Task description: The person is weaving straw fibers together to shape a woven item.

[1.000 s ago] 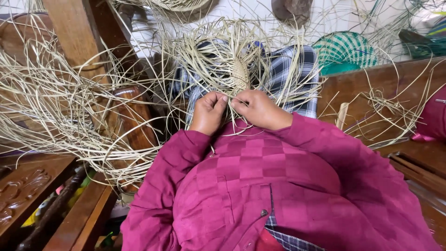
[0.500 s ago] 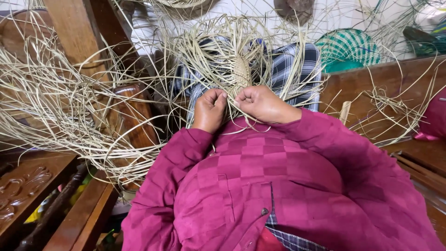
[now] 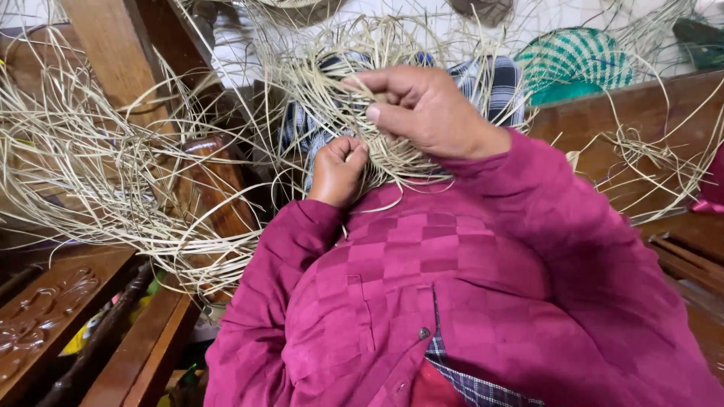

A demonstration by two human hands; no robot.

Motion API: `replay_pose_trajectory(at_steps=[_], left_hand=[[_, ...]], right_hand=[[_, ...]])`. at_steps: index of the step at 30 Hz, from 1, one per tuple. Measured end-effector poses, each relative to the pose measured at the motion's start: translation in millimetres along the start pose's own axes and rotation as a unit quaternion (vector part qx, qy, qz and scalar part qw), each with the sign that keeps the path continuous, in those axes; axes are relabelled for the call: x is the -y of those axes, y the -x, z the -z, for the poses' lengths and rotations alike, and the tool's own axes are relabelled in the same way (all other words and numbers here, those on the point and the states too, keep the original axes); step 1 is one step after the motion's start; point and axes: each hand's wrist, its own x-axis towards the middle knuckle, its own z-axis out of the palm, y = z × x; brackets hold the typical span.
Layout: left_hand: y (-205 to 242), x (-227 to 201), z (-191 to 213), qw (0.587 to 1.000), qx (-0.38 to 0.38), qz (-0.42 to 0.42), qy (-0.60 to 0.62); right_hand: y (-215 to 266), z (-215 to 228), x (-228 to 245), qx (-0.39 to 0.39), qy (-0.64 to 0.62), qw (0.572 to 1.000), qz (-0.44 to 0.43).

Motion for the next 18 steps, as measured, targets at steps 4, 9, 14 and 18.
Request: replay_pose_trajectory(at_steps=[4, 9, 14, 18], left_hand=[[-14.7, 5.1, 3.3, 1.000, 0.002, 0.000, 0.007], [-12.1, 2.2, 2.0, 0.999, 0.008, 0.011, 0.041], [-13.4, 9.8, 0.8, 0.998, 0.007, 0.037, 0.058], [-17.9, 14.7, 1.9, 0.996, -0.005, 0.037, 0.075]], right_hand=[[-6.7, 6.3, -53.2, 0.010, 0.159, 0.986, -0.058], [-11.0, -0.8, -77.9, 0.071, 0.221, 0.970, -0.077], [-16.9, 1.0, -65.6, 0.046, 0.214, 0.972, -0.086], [-22.2, -4.8, -85.9, 0.029, 0.222, 0.970, -0.096]])
